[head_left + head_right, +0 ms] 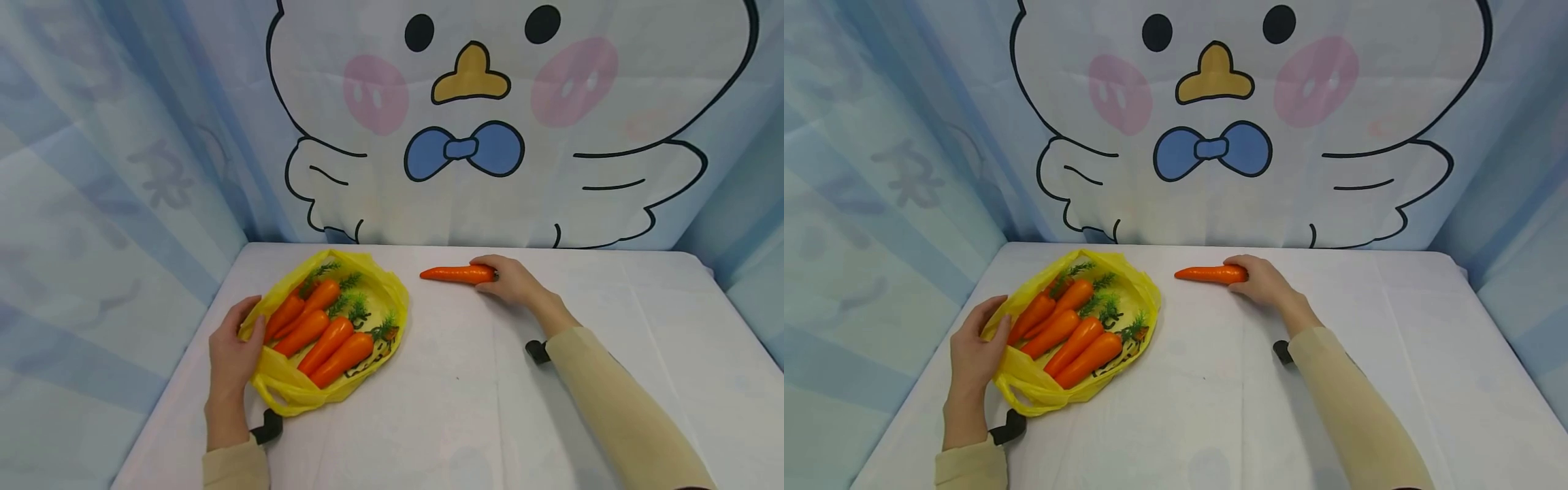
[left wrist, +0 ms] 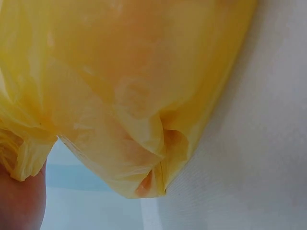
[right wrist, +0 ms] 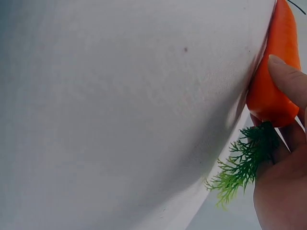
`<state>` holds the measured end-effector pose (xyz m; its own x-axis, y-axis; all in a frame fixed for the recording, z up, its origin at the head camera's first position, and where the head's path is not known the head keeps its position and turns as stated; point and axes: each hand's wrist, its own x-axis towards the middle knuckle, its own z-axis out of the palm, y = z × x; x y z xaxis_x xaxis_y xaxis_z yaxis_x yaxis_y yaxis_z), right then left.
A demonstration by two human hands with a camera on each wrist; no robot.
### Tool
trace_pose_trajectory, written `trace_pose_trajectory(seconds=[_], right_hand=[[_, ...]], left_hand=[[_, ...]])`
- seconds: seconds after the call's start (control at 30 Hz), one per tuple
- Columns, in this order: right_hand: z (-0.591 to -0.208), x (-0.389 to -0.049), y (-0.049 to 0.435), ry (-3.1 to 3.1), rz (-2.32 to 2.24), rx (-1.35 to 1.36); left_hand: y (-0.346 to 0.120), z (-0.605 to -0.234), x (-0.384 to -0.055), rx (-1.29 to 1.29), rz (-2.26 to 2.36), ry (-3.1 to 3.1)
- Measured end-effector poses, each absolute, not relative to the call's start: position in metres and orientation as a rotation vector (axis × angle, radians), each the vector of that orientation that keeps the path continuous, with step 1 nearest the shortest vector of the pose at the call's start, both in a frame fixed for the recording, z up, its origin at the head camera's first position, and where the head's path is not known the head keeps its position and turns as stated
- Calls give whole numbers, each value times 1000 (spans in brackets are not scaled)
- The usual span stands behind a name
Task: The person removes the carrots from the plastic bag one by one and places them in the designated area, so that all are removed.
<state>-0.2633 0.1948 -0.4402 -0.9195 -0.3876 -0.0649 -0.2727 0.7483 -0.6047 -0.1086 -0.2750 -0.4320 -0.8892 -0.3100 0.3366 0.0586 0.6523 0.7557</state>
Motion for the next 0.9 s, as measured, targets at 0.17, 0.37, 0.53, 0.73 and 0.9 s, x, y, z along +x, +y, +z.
trace_pose_trajectory(seconds=[0.17, 0.37, 0.53, 0.73, 0.9], right_hand=[[-438, -265, 194, 2748, -899, -519], [-437, -264, 194, 2746, -892, -511], [-437, -265, 195, 2753, -890, -516], [-433, -263, 196, 2767, -895, -559], [-431, -260, 198, 2790, -896, -585]], left_hand=[[-277, -434, -110, 155, -1134, -2403], [-277, -433, -109, 142, -1146, -2388], [-276, -434, -109, 151, -1143, -2387], [-276, -433, -109, 166, -1150, -2396], [-276, -432, -108, 177, -1149, -2405]])
